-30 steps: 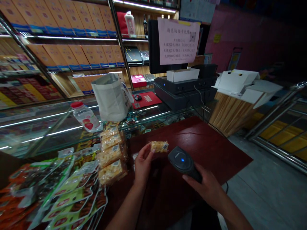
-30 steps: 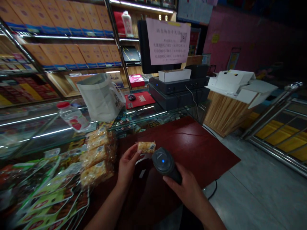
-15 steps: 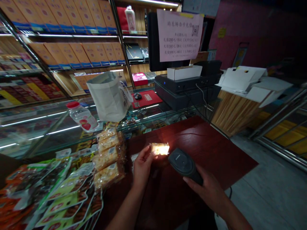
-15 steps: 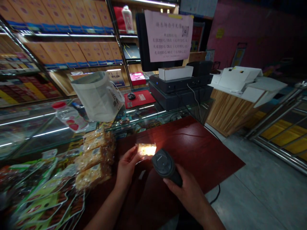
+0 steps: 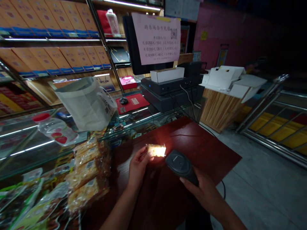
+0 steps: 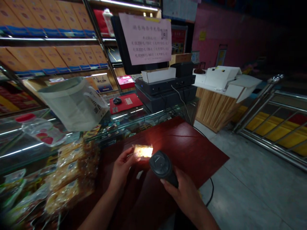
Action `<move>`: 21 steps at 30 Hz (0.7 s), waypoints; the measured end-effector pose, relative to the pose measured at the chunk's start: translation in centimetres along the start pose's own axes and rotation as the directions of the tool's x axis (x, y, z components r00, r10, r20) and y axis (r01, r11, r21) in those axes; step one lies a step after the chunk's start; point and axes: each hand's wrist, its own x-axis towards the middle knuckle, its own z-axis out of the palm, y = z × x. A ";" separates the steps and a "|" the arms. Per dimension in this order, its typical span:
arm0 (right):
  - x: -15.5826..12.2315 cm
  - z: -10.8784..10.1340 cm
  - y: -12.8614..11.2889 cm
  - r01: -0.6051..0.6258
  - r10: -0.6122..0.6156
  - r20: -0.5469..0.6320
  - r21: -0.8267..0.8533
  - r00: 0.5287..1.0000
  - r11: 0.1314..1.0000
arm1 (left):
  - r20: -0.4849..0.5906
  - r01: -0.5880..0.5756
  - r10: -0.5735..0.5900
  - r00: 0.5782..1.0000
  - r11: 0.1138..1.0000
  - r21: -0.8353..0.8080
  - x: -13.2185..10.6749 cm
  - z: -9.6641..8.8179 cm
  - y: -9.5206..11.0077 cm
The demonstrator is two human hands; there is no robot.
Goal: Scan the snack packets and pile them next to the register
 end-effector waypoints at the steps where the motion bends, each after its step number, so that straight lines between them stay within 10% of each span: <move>1: -0.1 -0.2 0.1 -0.012 0.012 -0.021 0.008 1.000 1.000 | 0.014 0.006 -0.006 1.000 1.000 -0.001 0.4 0.4 -0.2; 9: -0.4 -2.3 2.3 -0.100 0.104 -0.241 0.026 0.965 0.995 | 0.195 0.100 -0.098 0.976 0.995 -0.001 6.3 5.1 -1.9; 21: -0.9 -5.1 5.1 -0.179 0.169 -0.302 -0.007 0.938 0.984 | 0.275 0.234 -0.326 0.905 0.919 0.318 19.3 23.0 -4.1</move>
